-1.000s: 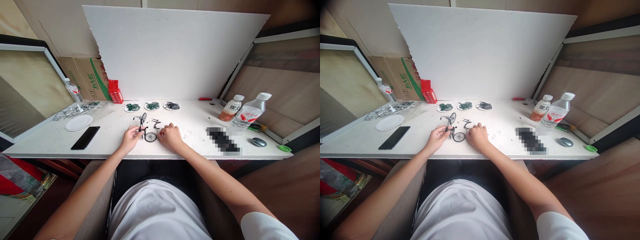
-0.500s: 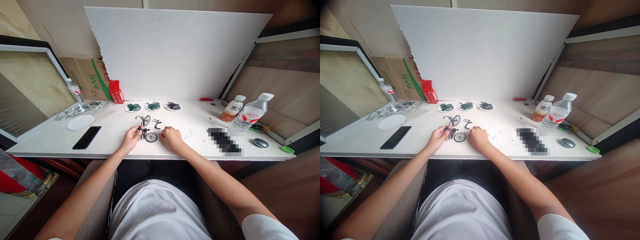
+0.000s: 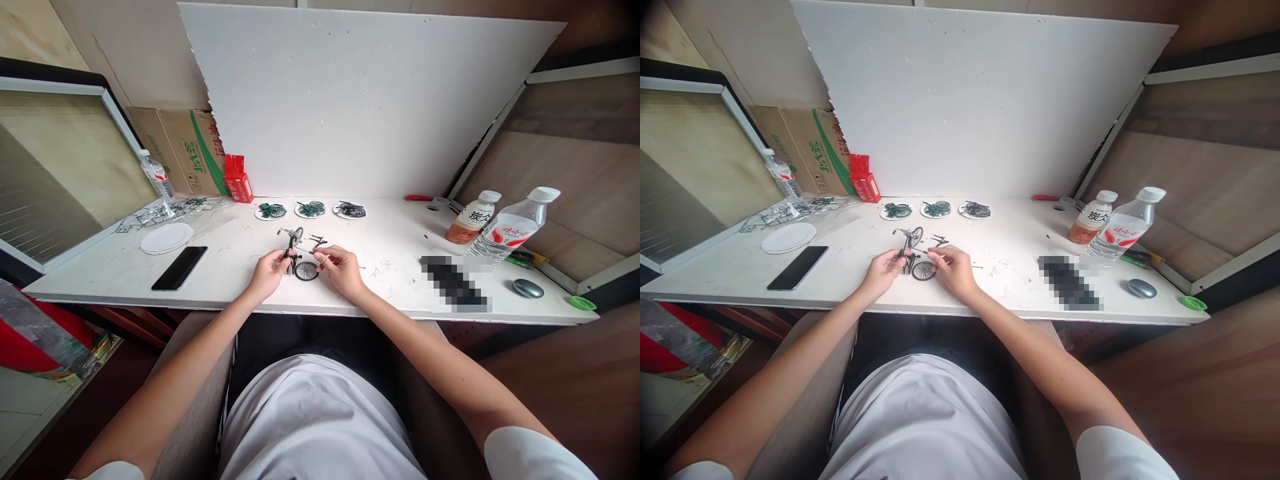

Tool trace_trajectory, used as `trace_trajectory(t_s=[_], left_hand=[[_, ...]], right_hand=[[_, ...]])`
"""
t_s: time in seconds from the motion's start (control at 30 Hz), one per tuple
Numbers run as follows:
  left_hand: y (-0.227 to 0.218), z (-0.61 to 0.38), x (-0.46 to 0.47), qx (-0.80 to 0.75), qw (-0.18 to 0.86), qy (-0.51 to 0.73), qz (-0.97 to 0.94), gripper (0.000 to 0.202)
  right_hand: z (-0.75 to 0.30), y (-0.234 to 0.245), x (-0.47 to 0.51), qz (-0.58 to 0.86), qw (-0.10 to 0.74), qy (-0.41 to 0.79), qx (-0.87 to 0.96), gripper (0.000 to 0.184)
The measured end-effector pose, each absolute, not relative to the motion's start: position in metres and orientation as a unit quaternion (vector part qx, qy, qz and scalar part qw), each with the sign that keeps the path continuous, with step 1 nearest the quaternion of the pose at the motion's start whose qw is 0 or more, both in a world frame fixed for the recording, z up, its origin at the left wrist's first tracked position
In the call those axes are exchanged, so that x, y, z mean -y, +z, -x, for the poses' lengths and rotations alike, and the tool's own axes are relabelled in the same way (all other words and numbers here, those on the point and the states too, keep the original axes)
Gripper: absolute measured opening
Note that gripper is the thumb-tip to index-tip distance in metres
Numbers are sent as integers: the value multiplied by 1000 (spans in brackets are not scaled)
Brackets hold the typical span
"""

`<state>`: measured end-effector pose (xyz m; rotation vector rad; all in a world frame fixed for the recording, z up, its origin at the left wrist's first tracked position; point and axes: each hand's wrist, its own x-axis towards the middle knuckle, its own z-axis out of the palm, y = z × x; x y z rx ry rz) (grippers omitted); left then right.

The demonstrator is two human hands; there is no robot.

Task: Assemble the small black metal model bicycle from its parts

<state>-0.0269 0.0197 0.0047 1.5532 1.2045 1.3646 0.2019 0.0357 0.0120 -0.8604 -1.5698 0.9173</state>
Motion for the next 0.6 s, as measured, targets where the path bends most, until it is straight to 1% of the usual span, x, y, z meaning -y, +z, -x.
trace_trajectory(t_s=[0.1, 0.27, 0.47, 0.6], left_hand=[[3, 25, -21, -473, 354, 533, -605, 42], [3, 26, -23, -469, 356, 539, -602, 42], [4, 27, -21, -466, 361, 540, -601, 40], [3, 27, -21, -461, 361, 537, -607, 40]], right_hand=[[-201, 7, -36, 351, 529, 344, 692, 40], [-201, 6, -36, 365, 517, 290, 718, 37], [-201, 9, -33, 370, 525, 304, 704, 37], [-201, 11, -31, 372, 529, 280, 709, 36]])
